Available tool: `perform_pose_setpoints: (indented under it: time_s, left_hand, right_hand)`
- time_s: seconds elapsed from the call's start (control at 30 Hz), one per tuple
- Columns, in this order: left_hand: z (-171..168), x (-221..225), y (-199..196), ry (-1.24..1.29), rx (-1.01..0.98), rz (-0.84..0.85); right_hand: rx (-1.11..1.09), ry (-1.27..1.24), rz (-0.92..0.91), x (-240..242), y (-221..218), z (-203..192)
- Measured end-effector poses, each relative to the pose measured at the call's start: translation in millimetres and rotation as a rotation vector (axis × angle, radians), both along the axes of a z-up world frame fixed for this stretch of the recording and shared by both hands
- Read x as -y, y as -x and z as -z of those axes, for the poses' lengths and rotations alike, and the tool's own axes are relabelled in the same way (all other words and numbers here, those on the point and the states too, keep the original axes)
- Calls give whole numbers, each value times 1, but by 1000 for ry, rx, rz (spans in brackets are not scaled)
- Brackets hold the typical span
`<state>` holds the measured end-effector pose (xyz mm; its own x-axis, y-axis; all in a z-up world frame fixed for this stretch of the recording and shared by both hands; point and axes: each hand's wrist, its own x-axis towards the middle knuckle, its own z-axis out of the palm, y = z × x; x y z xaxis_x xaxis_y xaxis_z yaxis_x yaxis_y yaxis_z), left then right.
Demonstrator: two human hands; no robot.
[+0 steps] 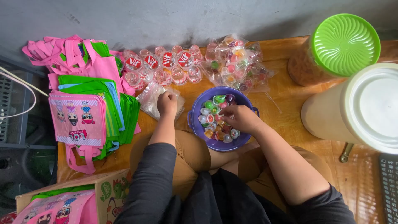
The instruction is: The person places individual small cups of jelly candies into clear plastic bags by hand.
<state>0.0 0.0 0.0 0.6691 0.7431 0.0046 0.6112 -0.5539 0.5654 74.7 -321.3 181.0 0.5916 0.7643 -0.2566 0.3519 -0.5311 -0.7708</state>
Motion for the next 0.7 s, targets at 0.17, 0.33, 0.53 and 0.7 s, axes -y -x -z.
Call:
perform_pose_setpoints:
  time_s: [0.17, 0.33, 0.53, 0.7]
  left_hand:
    - [-138, 57, 35, 720, 428, 217]
    - [-144, 115, 75, 860, 466, 462]
    - [-128, 103, 78, 966, 482, 408]
    - [-133, 23, 74, 919, 753, -131]
  right_hand:
    - [-183, -208, 91, -8, 11, -5]
    - [-438, -413, 77, -21, 35, 7]
    - [-246, -234, 120, -8, 27, 20]
    - [-52, -63, 279, 18, -8, 21]
